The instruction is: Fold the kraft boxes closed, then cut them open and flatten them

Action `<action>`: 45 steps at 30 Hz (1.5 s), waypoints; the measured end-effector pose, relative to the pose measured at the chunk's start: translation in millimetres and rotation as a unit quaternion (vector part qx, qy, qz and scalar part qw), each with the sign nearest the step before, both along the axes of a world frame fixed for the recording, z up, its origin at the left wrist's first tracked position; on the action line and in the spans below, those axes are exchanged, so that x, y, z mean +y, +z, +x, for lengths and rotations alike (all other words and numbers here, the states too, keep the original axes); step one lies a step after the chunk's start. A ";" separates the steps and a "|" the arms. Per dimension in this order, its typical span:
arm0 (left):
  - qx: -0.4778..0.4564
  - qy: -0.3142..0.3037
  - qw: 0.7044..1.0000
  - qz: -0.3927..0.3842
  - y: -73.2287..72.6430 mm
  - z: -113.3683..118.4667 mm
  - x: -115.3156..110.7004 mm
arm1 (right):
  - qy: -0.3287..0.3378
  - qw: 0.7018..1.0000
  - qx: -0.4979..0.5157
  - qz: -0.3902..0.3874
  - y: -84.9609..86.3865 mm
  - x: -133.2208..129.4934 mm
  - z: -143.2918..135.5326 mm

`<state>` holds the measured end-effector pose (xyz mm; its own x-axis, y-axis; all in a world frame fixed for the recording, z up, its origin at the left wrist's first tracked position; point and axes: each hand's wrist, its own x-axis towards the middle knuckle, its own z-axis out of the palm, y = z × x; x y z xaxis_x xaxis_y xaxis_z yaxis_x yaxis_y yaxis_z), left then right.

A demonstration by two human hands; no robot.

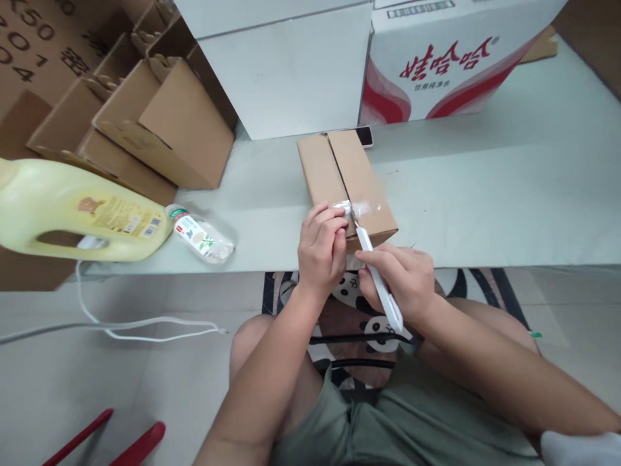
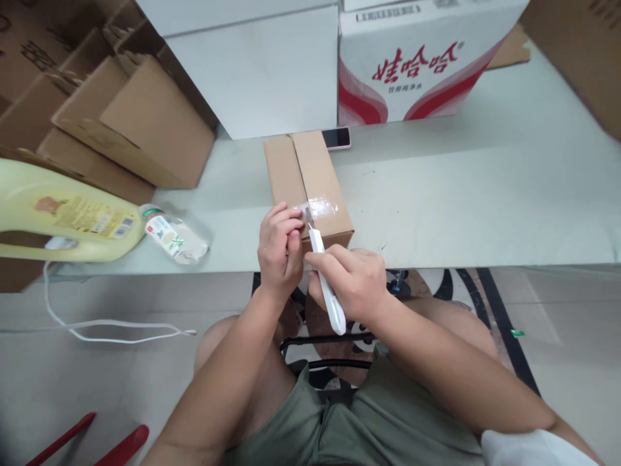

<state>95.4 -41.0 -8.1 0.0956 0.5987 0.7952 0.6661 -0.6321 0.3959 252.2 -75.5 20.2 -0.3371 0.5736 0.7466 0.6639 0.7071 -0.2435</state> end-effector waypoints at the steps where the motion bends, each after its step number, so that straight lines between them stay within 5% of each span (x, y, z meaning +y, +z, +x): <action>1: -0.005 -0.001 1.000 -0.002 -0.2 0.9 0.2 | -0.002 1.000 0.000 -0.001 0.7 -0.1 -1.5; 8: -0.021 -0.003 1.000 0.002 -0.9 5.3 2.1 | -0.087 0.996 -0.021 -0.005 7.3 -0.6 -13.9; 19: -0.023 0.019 1.000 -0.010 -5.1 5.2 0.6 | -0.119 0.988 -0.074 -0.064 16.3 -12.2 -17.7; 38: -0.024 0.022 0.999 -0.006 -7.3 9.8 0.7 | -0.147 0.978 -0.024 -0.146 18.5 -2.9 -23.6; 45: 0.008 0.050 0.999 -0.018 -5.6 8.9 -0.8 | -0.129 0.977 -0.077 -0.151 16.3 -9.4 -21.9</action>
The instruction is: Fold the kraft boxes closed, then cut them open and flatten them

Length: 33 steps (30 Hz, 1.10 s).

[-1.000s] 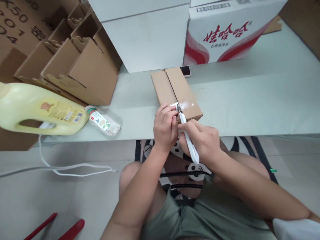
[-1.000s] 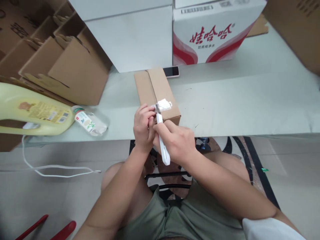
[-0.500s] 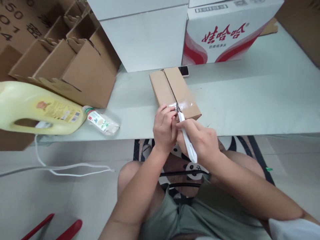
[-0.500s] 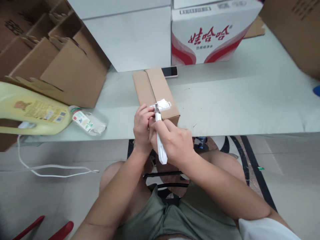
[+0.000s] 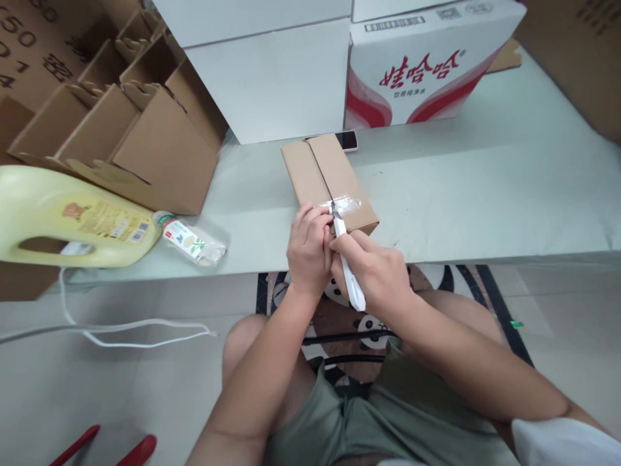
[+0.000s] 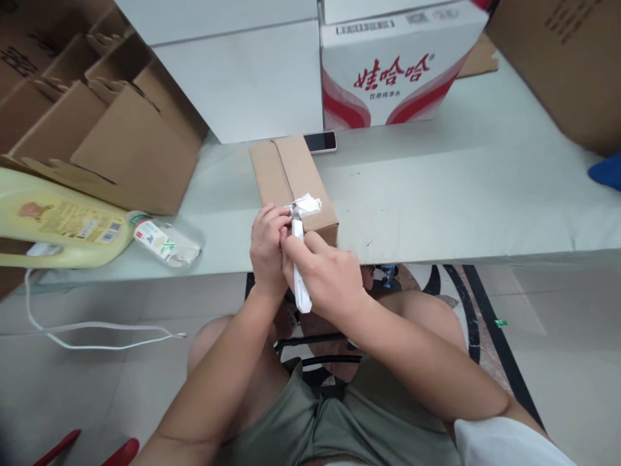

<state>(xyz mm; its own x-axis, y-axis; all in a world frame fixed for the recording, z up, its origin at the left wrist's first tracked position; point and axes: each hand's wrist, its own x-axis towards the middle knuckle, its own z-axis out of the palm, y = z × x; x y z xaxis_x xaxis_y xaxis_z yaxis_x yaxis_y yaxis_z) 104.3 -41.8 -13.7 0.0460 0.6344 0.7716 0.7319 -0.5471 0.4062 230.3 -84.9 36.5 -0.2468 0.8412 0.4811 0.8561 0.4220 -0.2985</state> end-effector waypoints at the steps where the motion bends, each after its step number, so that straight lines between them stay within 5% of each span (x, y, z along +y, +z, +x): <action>1: 0.000 0.005 1.000 0.000 -0.3 0.4 -0.3 | 0.003 1.000 -0.004 -0.005 0.3 -1.5 0.2; 9: 0.002 -0.037 0.999 0.038 1.7 -1.3 0.6 | -0.005 1.000 -0.001 -0.029 -0.1 9.7 1.8; 15: -0.012 -0.032 0.999 0.023 2.0 -4.7 -0.6 | 0.033 0.998 0.043 0.026 1.8 6.8 7.6; 23: -0.048 -0.020 0.996 0.069 -0.3 -11.2 3.1 | 0.122 0.972 0.197 0.046 10.2 6.5 22.0; 30: -0.143 0.000 0.990 0.016 -1.3 -21.8 2.5 | 0.267 0.928 0.258 0.021 12.3 11.5 30.6; 33: -0.144 -0.001 0.989 0.028 -0.2 -22.4 2.8 | 0.257 0.922 0.284 0.062 11.8 10.0 30.9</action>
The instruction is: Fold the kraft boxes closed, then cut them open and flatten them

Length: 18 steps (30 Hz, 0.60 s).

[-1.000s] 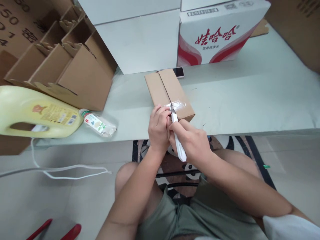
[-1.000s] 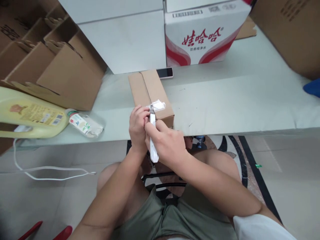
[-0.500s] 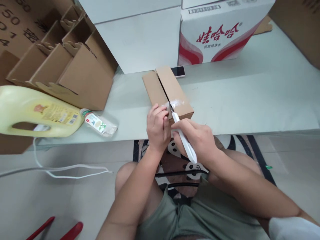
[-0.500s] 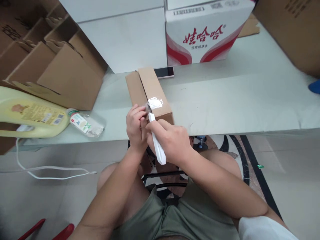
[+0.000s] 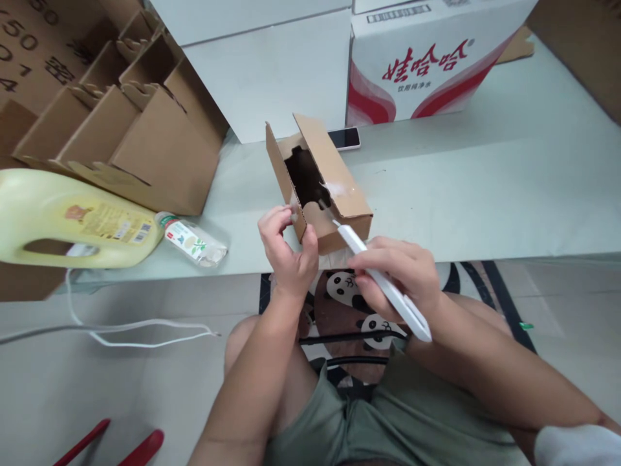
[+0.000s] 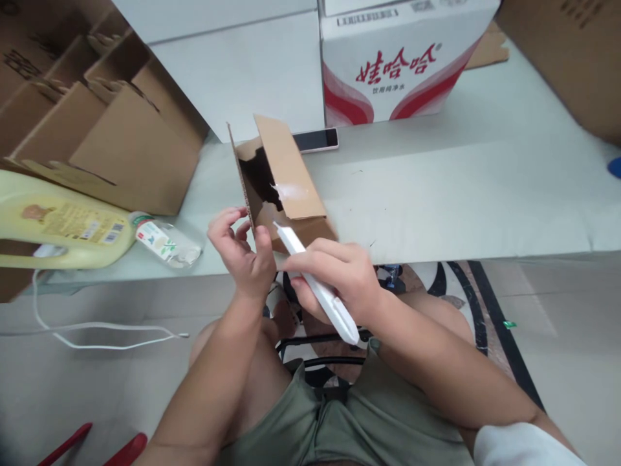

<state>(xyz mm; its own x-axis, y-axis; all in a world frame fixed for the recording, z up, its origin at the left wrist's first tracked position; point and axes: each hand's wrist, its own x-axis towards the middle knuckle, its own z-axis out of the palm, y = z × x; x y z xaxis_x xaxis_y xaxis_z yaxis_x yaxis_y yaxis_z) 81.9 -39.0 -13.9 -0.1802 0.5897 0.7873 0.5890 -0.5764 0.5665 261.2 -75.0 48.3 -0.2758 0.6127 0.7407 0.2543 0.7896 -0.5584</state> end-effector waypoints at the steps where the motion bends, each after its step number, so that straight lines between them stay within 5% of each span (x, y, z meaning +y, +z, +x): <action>1: 0.006 -0.003 1.000 0.003 0.5 0.4 0.1 | -0.024 1.000 0.016 0.008 0.0 -0.5 -0.2; 6: 0.043 -0.017 0.999 0.009 2.5 2.6 0.2 | -0.117 0.992 0.026 -0.026 1.7 -0.1 -2.9; 18: 0.050 -0.038 0.998 0.023 2.9 4.9 -2.3 | -0.078 0.995 -0.054 -0.021 4.1 -3.9 -11.5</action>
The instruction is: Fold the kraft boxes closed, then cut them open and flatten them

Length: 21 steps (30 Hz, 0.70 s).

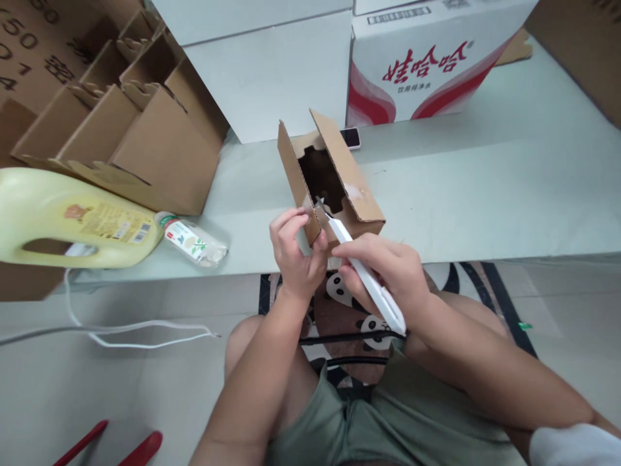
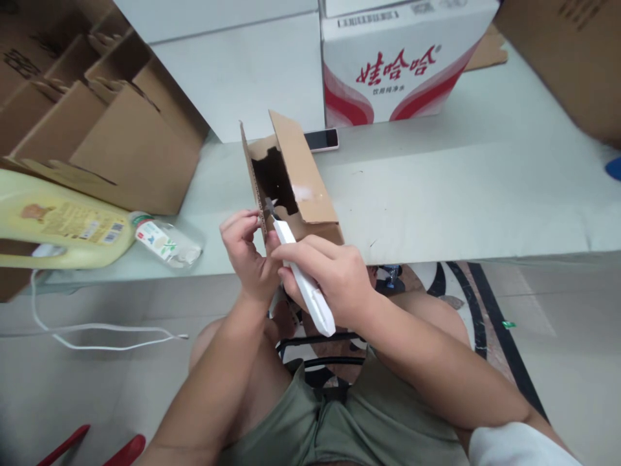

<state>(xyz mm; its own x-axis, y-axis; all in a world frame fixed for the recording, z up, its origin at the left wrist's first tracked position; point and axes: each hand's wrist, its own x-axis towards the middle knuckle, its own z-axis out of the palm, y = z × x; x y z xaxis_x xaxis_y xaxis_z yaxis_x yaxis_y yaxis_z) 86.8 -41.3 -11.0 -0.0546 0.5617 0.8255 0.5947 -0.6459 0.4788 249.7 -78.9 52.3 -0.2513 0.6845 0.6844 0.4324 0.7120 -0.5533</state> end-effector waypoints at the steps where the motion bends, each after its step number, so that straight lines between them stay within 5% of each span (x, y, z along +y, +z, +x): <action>1: -0.001 -0.002 1.000 0.002 0.0 0.1 0.0 | -0.020 1.000 -0.008 0.004 -1.1 -0.2 -0.2; 5: 0.001 -0.002 1.000 0.010 1.2 0.2 -0.1 | -0.100 0.992 -0.077 -0.012 -5.2 0.5 0.3; 21: 0.033 0.022 0.999 -0.019 2.7 0.6 -4.2 | -0.054 0.994 -0.098 0.010 -0.5 -1.6 7.1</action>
<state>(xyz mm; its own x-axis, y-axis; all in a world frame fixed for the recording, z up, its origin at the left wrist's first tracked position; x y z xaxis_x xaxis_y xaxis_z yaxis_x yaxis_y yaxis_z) 87.4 -45.6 -8.3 -0.0270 0.5911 0.8062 0.6528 -0.6003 0.4620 256.8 -80.5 51.9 -0.3061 0.7017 0.6434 0.6049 0.6652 -0.4377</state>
